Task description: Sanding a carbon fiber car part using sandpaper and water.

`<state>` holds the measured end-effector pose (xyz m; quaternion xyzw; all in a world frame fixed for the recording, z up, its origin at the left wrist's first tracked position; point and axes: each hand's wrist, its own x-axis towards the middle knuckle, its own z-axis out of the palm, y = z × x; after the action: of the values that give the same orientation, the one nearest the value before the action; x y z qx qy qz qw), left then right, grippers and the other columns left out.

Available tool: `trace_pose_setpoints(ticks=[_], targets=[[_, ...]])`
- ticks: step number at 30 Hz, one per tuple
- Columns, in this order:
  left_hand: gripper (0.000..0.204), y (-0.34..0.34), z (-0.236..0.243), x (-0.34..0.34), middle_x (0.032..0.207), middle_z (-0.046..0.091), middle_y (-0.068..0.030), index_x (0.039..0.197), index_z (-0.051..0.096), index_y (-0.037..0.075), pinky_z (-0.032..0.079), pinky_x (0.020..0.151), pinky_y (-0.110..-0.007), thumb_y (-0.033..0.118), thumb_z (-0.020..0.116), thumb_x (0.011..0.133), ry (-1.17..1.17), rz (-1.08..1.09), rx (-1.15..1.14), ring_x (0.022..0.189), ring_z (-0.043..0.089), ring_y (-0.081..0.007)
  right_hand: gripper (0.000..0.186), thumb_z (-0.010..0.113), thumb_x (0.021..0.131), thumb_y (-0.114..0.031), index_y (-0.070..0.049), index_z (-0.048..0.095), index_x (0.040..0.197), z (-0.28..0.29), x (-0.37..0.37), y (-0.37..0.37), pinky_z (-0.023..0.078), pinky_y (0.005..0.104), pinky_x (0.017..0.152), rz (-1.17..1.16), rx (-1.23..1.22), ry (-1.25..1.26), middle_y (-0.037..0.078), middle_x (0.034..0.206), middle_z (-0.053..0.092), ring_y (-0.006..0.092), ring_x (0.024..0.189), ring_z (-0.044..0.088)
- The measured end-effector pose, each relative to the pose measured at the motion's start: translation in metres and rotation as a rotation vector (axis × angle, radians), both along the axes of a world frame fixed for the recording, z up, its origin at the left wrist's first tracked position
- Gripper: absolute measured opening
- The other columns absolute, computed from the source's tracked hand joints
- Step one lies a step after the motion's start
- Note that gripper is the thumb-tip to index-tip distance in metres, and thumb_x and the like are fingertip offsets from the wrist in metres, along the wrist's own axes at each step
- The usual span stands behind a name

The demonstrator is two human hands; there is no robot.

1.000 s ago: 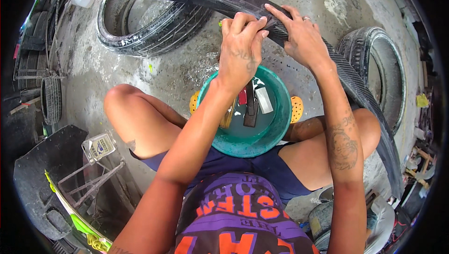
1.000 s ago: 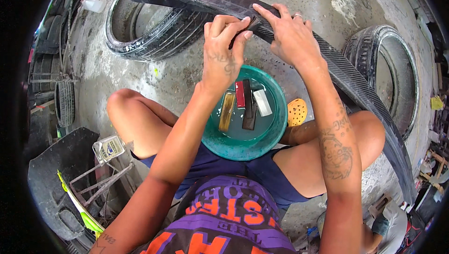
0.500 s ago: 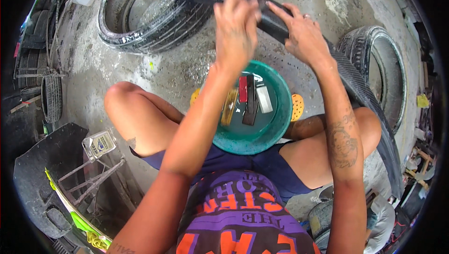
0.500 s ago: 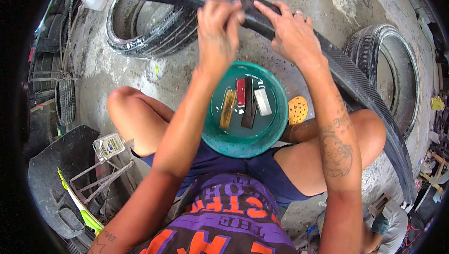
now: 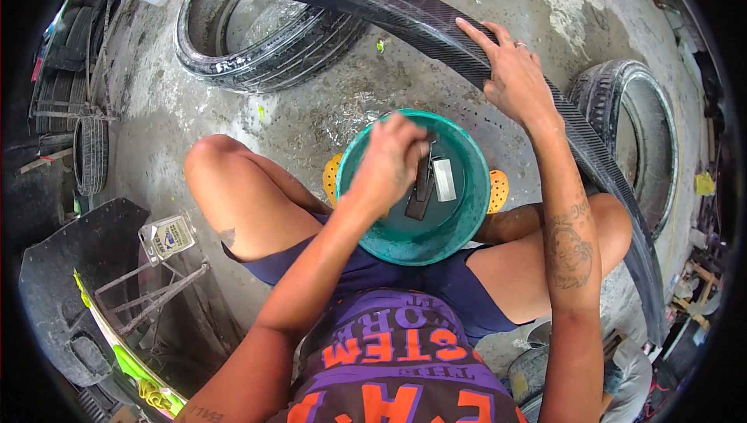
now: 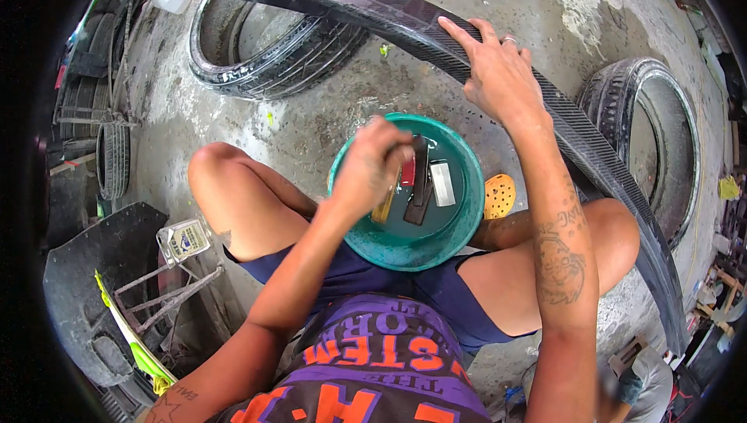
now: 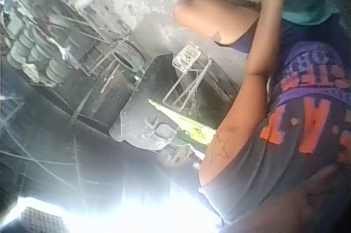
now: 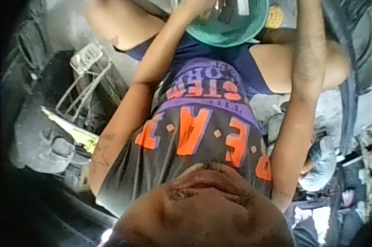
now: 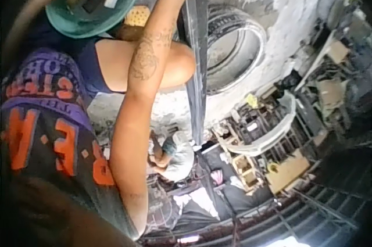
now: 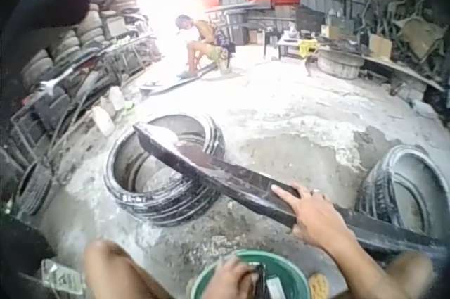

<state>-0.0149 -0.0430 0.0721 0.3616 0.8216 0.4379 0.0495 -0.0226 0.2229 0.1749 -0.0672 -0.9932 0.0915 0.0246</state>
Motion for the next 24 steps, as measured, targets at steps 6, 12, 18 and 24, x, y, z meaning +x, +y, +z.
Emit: trace_pose_setpoints(ticks=[6, 12, 18, 24], targets=[[0.021, 0.02, -0.124, 0.028, 0.127, 0.067, -0.0251, 0.109, 0.077, -0.001, 0.045, 0.114, -0.057, 0.01, 0.073, 0.092, -0.158, -0.057, -0.685, 0.122, 0.06, -0.049, 0.101, 0.071, 0.082, 0.002, -0.042, 0.038, 0.166, 0.003, 0.001, -0.002, 0.048, 0.0591, 0.113, -0.008, -0.001, -0.024, 0.012, 0.165, 0.046, 0.045, 0.131, 0.062], [0.016, -0.012, -0.029, 0.012, 0.108, 0.068, -0.021, 0.107, 0.074, -0.001, 0.049, 0.101, -0.05, 0.006, 0.074, 0.093, -0.119, -0.008, -0.362, 0.109, 0.065, -0.0403, 0.103, 0.072, 0.081, 0.002, -0.043, 0.037, 0.167, 0.003, 0.0, -0.003, 0.048, 0.0586, 0.113, -0.009, 0.029, -0.022, 0.012, 0.165, 0.046, 0.0447, 0.131, 0.062], [0.021, 0.04, 0.091, -0.096, 0.104, 0.068, -0.0144, 0.114, 0.075, 0.003, 0.052, 0.086, -0.041, 0.008, 0.077, 0.094, 0.364, 0.236, 0.279, 0.096, 0.063, -0.0317, 0.102, 0.072, 0.082, 0.003, -0.043, 0.037, 0.167, 0.004, 0.001, -0.004, 0.049, 0.0567, 0.112, -0.011, 0.037, -0.03, 0.011, 0.164, 0.047, 0.0428, 0.13, 0.063], [0.018, 0.081, 0.093, -0.099, 0.107, 0.068, -0.0144, 0.108, 0.076, 0.002, 0.048, 0.089, -0.042, 0.004, 0.077, 0.09, 0.359, 0.129, 0.164, 0.096, 0.062, -0.0329, 0.101, 0.073, 0.082, 0.001, -0.042, 0.037, 0.167, -0.001, 0.002, 0.0, 0.051, 0.057, 0.109, 0.024, 0.023, 0.026, 0.014, 0.161, 0.05, 0.0428, 0.123, 0.066]])
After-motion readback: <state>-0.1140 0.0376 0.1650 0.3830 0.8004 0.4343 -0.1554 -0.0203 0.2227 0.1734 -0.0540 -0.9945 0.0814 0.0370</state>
